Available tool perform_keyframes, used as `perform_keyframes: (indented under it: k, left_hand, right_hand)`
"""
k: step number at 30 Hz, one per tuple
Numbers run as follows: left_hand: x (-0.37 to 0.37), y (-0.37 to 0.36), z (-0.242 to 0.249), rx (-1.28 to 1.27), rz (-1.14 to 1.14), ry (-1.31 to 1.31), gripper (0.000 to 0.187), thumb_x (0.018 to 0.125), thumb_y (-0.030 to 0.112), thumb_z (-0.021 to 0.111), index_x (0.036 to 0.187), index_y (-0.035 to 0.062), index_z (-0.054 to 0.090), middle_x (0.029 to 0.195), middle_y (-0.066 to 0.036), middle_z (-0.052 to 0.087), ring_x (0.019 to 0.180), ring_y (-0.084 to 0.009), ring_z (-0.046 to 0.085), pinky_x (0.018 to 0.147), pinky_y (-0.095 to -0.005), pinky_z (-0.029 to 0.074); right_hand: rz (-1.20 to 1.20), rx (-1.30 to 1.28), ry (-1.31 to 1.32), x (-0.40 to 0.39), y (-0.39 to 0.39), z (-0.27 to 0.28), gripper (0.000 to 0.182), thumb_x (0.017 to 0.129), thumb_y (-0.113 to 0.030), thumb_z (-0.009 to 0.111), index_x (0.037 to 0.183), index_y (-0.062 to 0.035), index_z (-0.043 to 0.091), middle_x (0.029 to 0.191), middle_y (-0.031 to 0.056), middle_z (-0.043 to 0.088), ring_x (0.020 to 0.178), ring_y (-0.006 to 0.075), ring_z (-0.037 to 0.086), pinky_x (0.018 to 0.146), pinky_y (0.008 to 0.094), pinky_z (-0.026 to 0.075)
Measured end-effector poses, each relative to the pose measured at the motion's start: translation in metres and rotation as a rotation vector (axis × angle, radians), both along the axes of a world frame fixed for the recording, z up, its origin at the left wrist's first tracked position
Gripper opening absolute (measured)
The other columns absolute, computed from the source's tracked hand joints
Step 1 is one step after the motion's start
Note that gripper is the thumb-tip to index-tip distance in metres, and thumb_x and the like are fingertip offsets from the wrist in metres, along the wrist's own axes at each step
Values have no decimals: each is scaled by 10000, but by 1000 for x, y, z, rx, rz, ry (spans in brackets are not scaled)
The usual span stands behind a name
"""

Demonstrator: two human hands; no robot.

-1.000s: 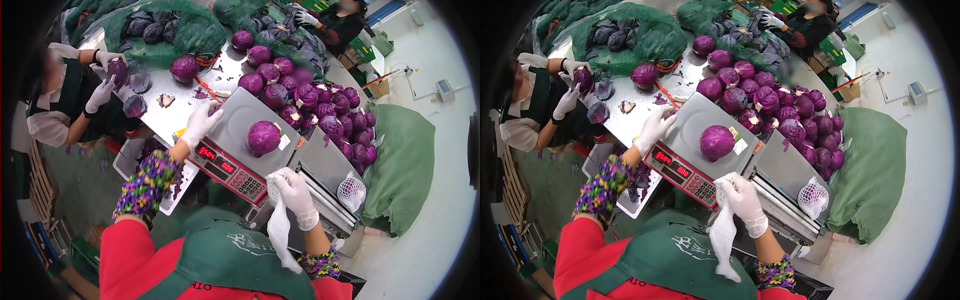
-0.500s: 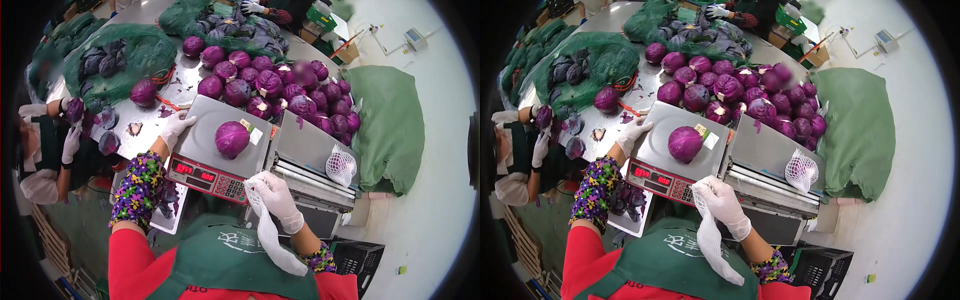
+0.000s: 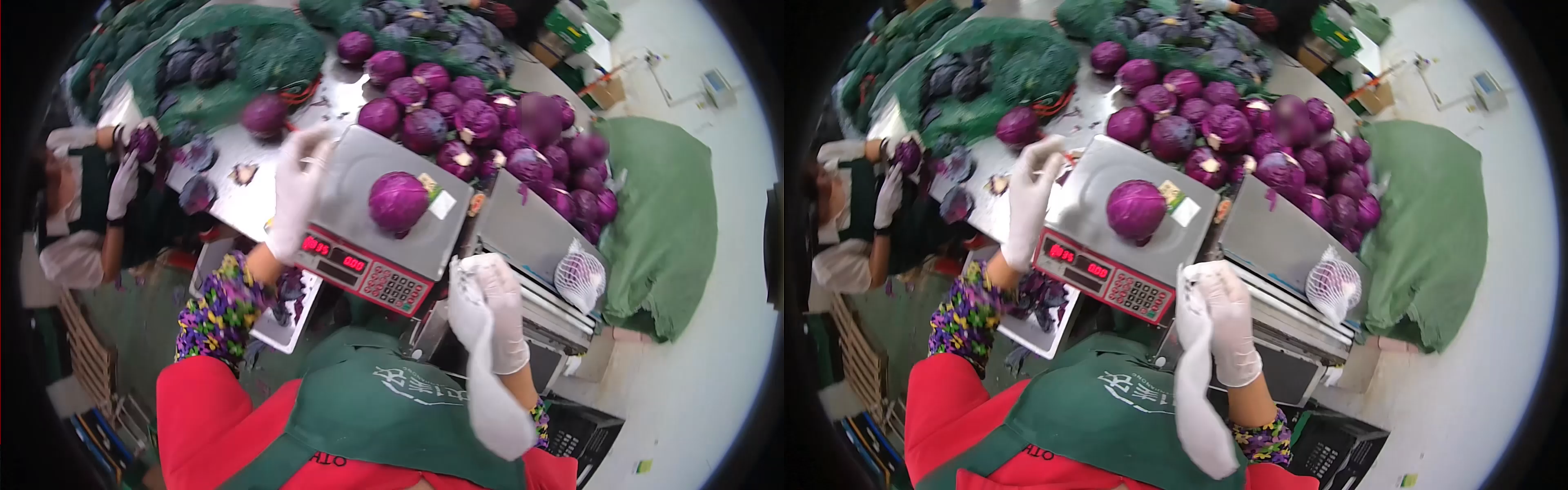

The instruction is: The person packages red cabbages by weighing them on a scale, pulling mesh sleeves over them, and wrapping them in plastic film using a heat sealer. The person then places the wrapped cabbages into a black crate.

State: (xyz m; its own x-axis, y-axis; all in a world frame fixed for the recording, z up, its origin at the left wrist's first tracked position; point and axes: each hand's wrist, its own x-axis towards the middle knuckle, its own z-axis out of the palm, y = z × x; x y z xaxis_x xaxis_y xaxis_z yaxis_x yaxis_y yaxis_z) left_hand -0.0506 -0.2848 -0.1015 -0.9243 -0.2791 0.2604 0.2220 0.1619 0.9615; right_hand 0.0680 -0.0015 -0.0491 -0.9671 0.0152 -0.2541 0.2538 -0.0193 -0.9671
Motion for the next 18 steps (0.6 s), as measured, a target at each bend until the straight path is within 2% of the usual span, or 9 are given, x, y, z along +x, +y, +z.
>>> perform_keyframes:
  k: [2, 4, 5, 7, 9, 10, 15, 17, 18]
  left_hand:
    - [61, 27, 33, 351, -399, -74, 347, 922, 95, 617, 1259, 39, 558, 1136, -34, 608, 990, -136, 579, 904, -262, 460]
    - [100, 60, 33, 151, -505, -83, 573, 854, 142, 691, 1360, -5, 468, 1341, -122, 525, 1236, -220, 493, 1080, -350, 363]
    - [110, 71, 16, 34, -596, -71, 687, 858, 170, 709, 1434, -3, 376, 1321, -118, 519, 1241, -199, 467, 1095, -359, 329]
    - [123, 88, 0, 592, -693, -473, 392, 909, 231, 682, 1200, 7, 544, 1077, -47, 599, 1010, -120, 567, 912, -281, 468]
    - [127, 86, -1, 782, -525, -611, 300, 929, 274, 665, 1071, 34, 554, 975, -9, 601, 891, -74, 568, 801, -239, 485]
    - [129, 91, -8, 1030, -504, -543, 321, 922, 323, 670, 1036, 52, 543, 979, -8, 590, 886, -65, 552, 789, -235, 473]
    - [153, 88, 0, 954, -966, -741, 414, 909, 302, 686, 1205, 46, 551, 1106, -8, 601, 1010, -57, 556, 895, -239, 464]
    - [164, 88, -11, 989, -1077, -866, 312, 915, 211, 674, 1155, 31, 592, 1127, -26, 620, 1032, -72, 569, 903, -240, 469]
    - [164, 82, -5, 881, -934, -935, 191, 917, 135, 648, 1073, 27, 630, 1033, -30, 658, 941, -75, 599, 844, -245, 495]
  right_hand:
    - [-7, -126, -70, -3, -14, 9, 190, 1009, -179, 495, 980, -26, 603, 838, 6, 605, 765, 58, 547, 690, 215, 449]
    - [30, -199, -99, -6, -28, 7, 190, 1012, -183, 497, 987, -24, 597, 840, 5, 604, 765, 56, 547, 691, 212, 449]
    - [78, -139, -36, -7, -33, 2, 190, 1013, -182, 497, 995, -20, 596, 853, 12, 614, 768, 55, 550, 700, 214, 454]
    - [136, -80, 25, -6, -41, -3, 191, 1014, -181, 498, 1002, -16, 594, 865, 18, 623, 770, 55, 552, 708, 216, 459]
    - [157, 187, 205, -3, -46, 0, 190, 1014, -175, 501, 1002, -9, 593, 903, 31, 639, 779, 57, 549, 727, 220, 461]
    - [113, 160, 108, 3, -49, 7, 186, 1013, -165, 495, 998, -7, 593, 917, 35, 638, 790, 58, 548, 730, 220, 457]
    - [45, 38, -39, 3, -9, -10, 185, 1009, -177, 482, 1011, -20, 581, 876, 24, 601, 760, 68, 533, 687, 220, 445]
    - [-94, -314, -187, -1, -6, 1, 171, 1006, -187, 485, 1034, -41, 569, 861, 18, 585, 738, 72, 526, 670, 216, 435]
    - [16, -296, -226, -3, 3, 1, 183, 987, -171, 508, 1112, -47, 559, 889, 25, 588, 732, 75, 531, 682, 225, 448]
